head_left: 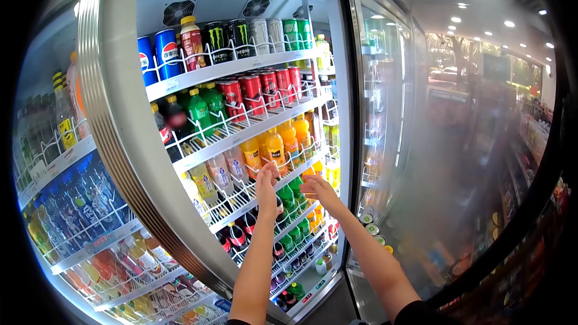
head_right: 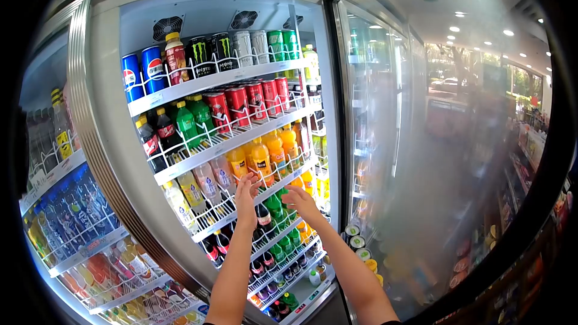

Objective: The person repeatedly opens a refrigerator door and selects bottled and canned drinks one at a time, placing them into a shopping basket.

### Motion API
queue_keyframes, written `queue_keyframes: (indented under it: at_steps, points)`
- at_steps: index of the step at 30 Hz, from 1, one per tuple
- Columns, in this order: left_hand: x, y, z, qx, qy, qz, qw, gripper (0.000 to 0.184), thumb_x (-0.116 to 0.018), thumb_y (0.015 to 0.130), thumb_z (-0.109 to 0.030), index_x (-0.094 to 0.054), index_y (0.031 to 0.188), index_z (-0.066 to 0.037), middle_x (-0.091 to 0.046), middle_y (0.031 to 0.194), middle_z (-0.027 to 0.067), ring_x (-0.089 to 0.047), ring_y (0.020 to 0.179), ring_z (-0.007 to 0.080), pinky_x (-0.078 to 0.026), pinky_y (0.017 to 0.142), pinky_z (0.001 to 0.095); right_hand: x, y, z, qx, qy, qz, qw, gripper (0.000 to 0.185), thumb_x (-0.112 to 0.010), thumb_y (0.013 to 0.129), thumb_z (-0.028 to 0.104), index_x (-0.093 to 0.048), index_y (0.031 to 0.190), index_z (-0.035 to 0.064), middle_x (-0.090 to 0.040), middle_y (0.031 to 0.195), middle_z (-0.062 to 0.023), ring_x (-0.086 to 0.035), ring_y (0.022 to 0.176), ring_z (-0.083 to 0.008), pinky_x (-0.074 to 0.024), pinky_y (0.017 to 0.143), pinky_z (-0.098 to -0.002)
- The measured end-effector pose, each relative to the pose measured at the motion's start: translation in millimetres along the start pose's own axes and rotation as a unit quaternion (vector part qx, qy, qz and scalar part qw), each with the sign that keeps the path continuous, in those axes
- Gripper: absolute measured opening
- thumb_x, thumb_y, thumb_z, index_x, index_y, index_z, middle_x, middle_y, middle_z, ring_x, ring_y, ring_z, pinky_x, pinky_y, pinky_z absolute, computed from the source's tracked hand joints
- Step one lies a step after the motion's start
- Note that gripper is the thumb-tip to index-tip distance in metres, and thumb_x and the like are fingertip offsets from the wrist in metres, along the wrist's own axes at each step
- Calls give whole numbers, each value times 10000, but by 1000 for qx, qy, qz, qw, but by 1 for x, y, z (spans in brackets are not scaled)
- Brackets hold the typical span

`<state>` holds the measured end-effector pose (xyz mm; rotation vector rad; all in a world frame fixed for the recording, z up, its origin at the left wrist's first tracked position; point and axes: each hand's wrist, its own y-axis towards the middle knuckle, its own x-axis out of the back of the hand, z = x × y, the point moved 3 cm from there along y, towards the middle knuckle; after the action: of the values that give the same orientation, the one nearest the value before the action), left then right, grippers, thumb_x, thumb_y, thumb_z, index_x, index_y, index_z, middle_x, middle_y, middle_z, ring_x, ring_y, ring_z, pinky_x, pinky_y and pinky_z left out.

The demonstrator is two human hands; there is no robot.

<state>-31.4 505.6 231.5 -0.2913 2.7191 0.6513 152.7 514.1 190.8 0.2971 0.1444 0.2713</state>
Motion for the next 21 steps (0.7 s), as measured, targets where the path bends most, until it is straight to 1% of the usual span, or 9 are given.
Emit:
queue_keyframes:
  at_steps: [3,8,9,13,16,17,18,20,21]
  points:
    - [0,53,25,4,-17,0,1000,431,-420,1026,-302,-490,1359,-38,-597,1232,97,-570,1119,177,-396,976,323,-5,52,-7,12,-5,10,1000,456,-422,1023,345,-471,1386,73,-631,1216,-148,-605,1149,-238,-478,981,-375]
    - [0,123,60,51,1,-36,998,577,-383,1024,-417,-388,1444,-22,-434,1452,162,-442,1314,268,-335,1082,387,-17,122,-17,23,47,-12,999,579,-447,1004,428,-368,1465,86,-478,1403,-171,-468,1304,-272,-421,1039,-415]
    - [-5,127,57,51,-2,-31,998,610,-361,1030,-464,-383,1441,-14,-445,1452,139,-438,1326,243,-350,1074,363,-17,133,-16,27,41,-2,999,616,-429,1003,458,-328,1488,92,-405,1463,-173,-403,1356,-295,-395,1059,-432]
    - [-17,138,49,67,-62,-15,996,637,-351,1027,-509,-394,1429,-16,-482,1426,106,-453,1316,208,-361,1067,331,-15,175,-40,-10,36,-14,999,679,-403,982,539,-339,1484,86,-387,1484,-163,-374,1381,-302,-374,1068,-461]
    - [4,151,64,162,77,26,984,761,-181,1018,-586,-217,1528,-23,-255,1589,101,-316,1423,220,-239,1136,330,-12,198,-57,-52,51,-1,997,709,-413,964,573,-351,1483,95,-403,1481,-138,-390,1369,-286,-379,1058,-460]
    - [15,161,81,179,131,18,975,762,-122,1012,-604,-238,1533,-61,-500,1406,82,-518,1188,194,-344,1009,300,-13,204,-64,-63,79,20,995,713,-410,956,589,-377,1474,102,-444,1455,-119,-418,1345,-262,-387,1049,-456]
    - [21,168,89,181,129,15,975,762,-122,1012,-604,-238,1533,-61,-500,1406,82,-518,1188,194,-344,1009,300,-15,209,-69,-65,78,21,995,713,-410,956,589,-377,1474,102,-444,1455,-119,-418,1345,-262,-387,1049,-456]
    - [27,177,104,152,107,59,981,732,-130,1017,-596,-281,1527,-93,-587,997,36,-514,821,140,-370,843,281,-16,213,-80,-119,47,-3,992,712,-411,954,591,-394,1463,95,-470,1433,-114,-435,1329,-252,-399,1037,-450]
    - [29,178,109,146,105,34,983,709,-149,1021,-590,-346,1496,-102,-516,878,14,-441,734,127,-352,780,270,-16,214,-84,-140,36,-10,990,712,-411,954,592,-399,1460,92,-479,1426,-112,-440,1324,-248,-403,1033,-448]
